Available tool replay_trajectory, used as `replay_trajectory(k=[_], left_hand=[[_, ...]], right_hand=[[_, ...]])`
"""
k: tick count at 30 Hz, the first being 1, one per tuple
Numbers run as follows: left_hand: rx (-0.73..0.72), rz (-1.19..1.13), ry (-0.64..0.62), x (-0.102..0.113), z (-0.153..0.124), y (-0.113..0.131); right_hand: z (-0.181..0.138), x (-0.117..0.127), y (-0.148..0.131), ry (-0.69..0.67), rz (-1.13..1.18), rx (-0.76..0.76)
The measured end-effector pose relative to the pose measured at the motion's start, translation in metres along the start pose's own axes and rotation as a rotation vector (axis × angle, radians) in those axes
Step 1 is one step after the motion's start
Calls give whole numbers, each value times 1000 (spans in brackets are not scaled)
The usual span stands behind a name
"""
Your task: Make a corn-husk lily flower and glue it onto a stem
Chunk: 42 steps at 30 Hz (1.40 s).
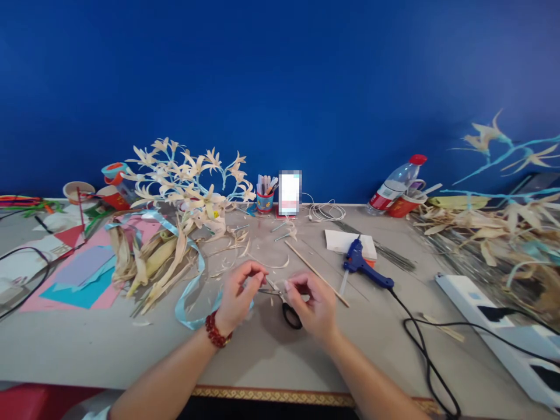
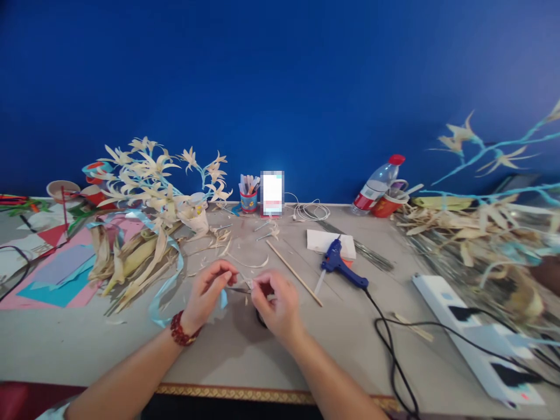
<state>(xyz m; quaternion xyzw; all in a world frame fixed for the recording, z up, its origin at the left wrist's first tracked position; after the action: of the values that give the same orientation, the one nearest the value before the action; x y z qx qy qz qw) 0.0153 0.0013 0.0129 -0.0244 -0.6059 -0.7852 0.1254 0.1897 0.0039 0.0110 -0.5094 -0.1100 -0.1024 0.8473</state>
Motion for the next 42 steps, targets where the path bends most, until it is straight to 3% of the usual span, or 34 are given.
replay_trajectory(k=[3, 6, 11, 14, 17, 22, 27, 33, 37, 42], left_hand=[[-103, 71, -110, -5, -3, 14], [-166, 172, -134, -10, -7, 20], [-253, 336, -53, -8, -8, 12], [-265, 399, 22, -2, -5, 6], [-244, 349, 45, 2, -4, 8], [-281, 241, -110, -7, -10, 18], [-287, 268, -57, -9, -10, 13], [-193, 190, 53, -1, -8, 6], [-318, 179, -21, -6, -10, 14], [-426, 301, -9, -8, -10, 17]], right_hand=[[0, -4, 1, -35, 12, 37], [-2, -8, -2, -24, 9, 116], [-3, -8, -5, -1, -69, 219], [-4, -6, -6, 102, -22, 210], [-4, -5, -5, 164, 20, 145], [-3, -10, -6, 62, 20, 143], [-4, -10, -8, 31, -33, 204], [-4, -6, -6, 143, 9, 200], [-4, -10, -7, 87, -3, 191], [-2, -8, -9, 29, -11, 145]])
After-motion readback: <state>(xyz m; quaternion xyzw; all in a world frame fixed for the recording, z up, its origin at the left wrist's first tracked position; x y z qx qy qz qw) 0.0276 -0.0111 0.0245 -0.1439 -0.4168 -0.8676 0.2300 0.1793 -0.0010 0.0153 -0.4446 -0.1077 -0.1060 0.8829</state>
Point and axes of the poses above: each hand's wrist, its own z-axis towards the middle knuckle, its own x-axis out of the back of the hand, y = z × x, the point moved 1 cm from there along z, towards the middle knuckle, and after that the axes turned 5 degrees about y, right-handed, at the moved point
